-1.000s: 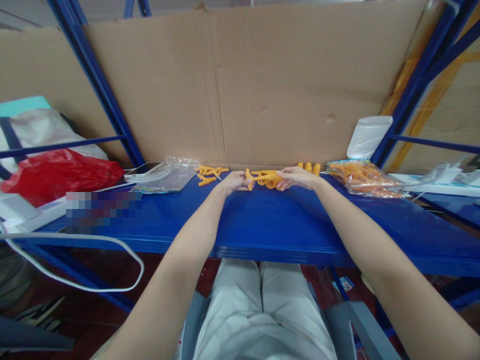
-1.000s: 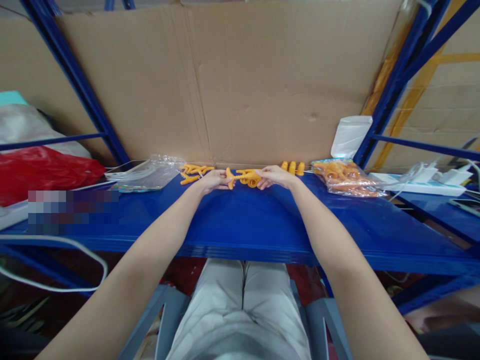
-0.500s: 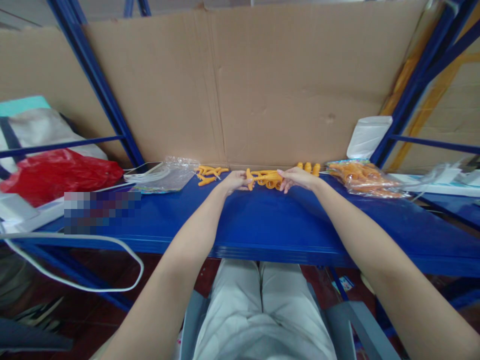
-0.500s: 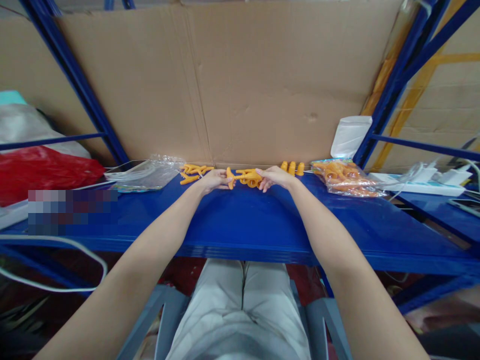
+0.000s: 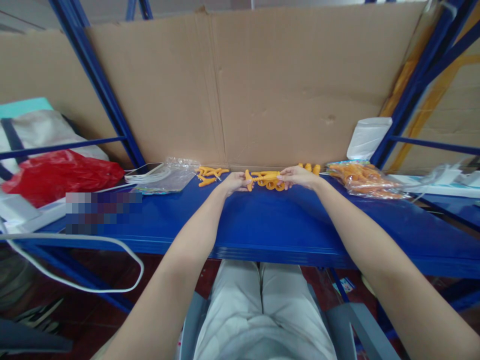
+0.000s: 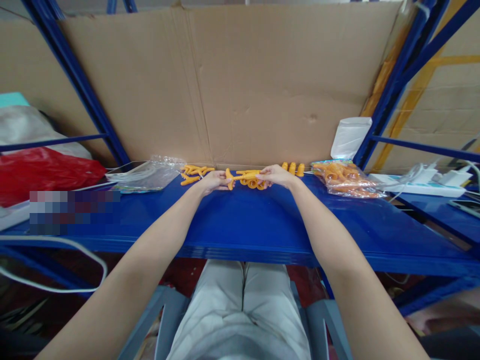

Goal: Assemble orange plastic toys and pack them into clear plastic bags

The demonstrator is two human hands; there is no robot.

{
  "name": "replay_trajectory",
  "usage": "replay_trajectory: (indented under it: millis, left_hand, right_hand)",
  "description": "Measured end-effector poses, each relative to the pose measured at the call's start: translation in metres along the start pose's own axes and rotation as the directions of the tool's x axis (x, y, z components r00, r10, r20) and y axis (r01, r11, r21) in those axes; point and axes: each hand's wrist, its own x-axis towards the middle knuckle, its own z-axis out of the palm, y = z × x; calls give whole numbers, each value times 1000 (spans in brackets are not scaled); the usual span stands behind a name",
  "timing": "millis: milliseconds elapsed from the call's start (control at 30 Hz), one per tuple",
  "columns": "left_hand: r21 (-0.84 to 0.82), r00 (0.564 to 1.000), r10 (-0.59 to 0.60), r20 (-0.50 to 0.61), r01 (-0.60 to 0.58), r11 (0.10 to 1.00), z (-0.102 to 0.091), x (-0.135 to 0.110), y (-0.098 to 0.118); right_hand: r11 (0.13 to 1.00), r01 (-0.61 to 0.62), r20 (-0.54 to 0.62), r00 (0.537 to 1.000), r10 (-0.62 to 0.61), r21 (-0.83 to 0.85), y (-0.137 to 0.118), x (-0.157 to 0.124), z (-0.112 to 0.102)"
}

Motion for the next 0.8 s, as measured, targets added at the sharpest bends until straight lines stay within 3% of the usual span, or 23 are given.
replay_trajectory:
  millis: [167, 467, 800]
  left_hand:
    - [-2, 999, 34, -3, -34, 999, 1, 1, -1]
    - [22, 999, 45, 22, -46, 999, 1, 4, -3]
    - [25, 996, 58, 66, -60, 998, 2, 5, -3]
  right_hand:
    - [999, 34, 3, 999, -34, -15, 2, 2, 3]
    - [998, -69, 27, 997, 69, 5, 9, 7, 2]
    - [997, 41, 67, 997, -37, -61, 7, 5, -4]
